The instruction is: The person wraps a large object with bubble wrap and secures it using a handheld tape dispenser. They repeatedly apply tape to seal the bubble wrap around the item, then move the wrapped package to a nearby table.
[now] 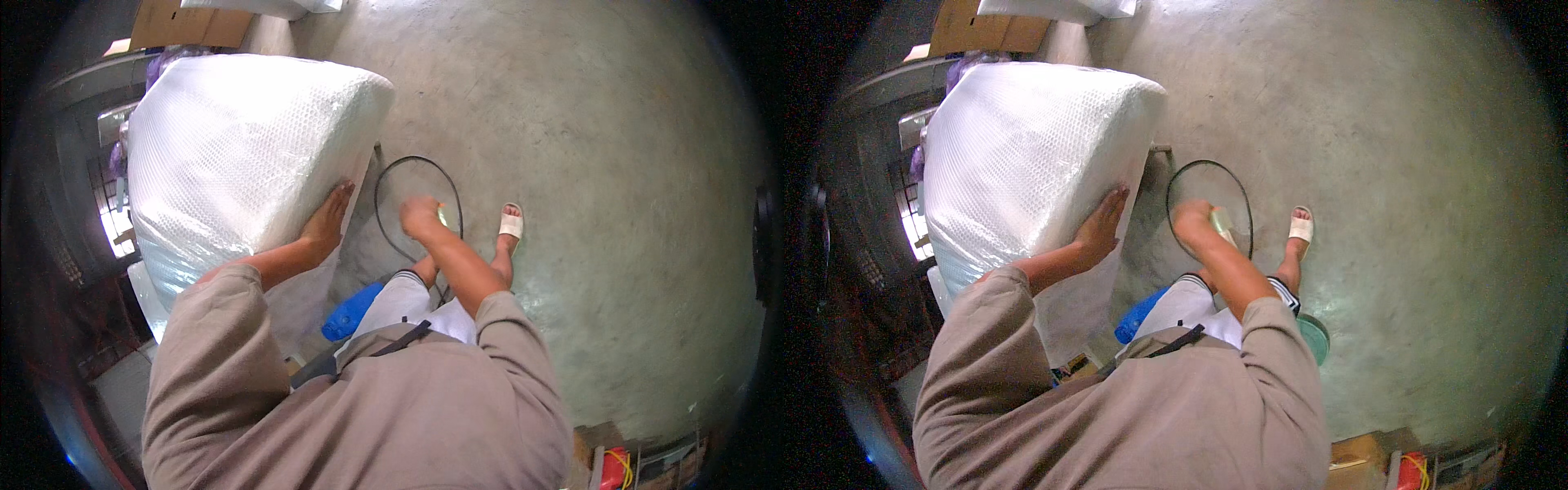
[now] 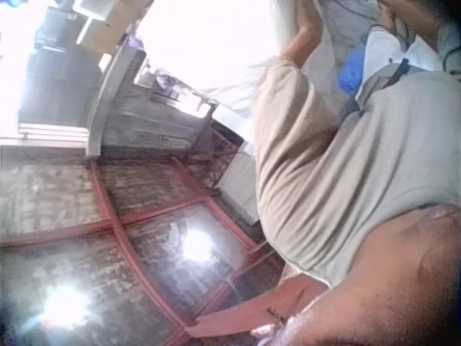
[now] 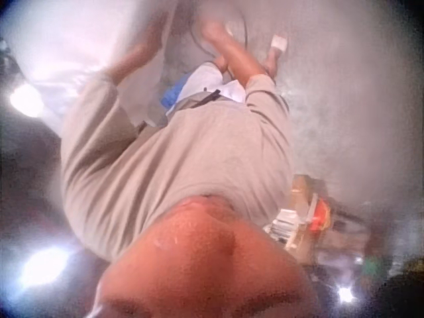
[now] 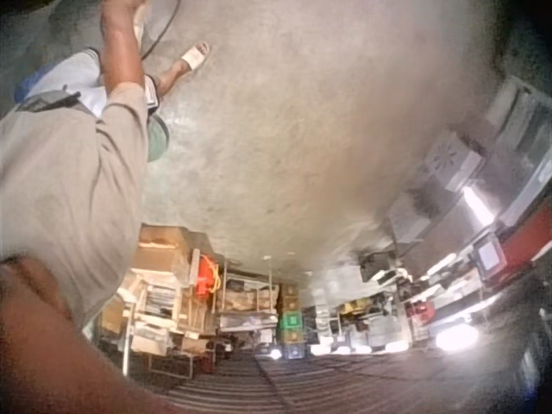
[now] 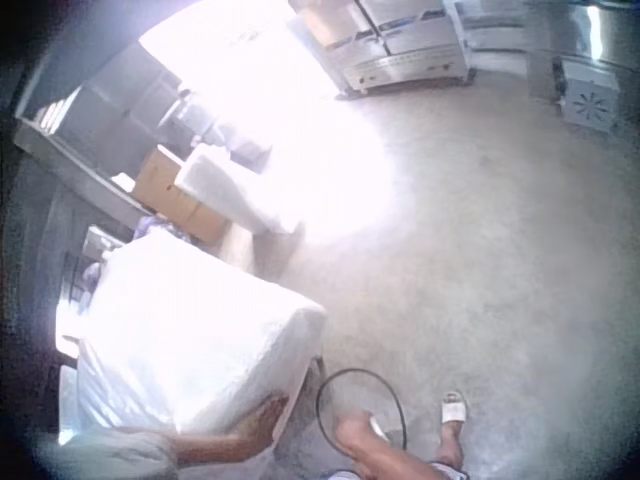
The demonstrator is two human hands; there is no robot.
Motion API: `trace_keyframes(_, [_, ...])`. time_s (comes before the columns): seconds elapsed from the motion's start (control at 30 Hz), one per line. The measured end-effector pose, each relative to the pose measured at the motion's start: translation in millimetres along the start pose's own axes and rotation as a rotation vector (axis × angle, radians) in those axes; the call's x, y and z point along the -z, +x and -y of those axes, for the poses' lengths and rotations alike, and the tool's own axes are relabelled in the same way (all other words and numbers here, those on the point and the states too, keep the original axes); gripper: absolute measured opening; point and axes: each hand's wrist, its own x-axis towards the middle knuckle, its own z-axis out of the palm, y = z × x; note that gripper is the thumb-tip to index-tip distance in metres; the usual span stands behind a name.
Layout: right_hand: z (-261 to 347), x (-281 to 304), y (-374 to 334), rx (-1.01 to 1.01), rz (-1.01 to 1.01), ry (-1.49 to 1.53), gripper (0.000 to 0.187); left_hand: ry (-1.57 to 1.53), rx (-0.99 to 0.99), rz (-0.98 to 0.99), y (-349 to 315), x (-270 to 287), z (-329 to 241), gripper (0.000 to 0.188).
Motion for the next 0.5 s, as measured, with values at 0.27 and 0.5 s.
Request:
trace_keyframes(0.27, [-69.6,-32.6,-68.3,-0.324,-0.187,0.51,0.062,-0.332,-0.082,-0.123,3.3,12.2,3.1,0.084])
trace_keyframes(0.5, [5.3,-12.6,-123.1,0.271,-0.334,0.892,0.062,-2.593,0.549,-0.265,-46.1,52.6,9.2,0.062])
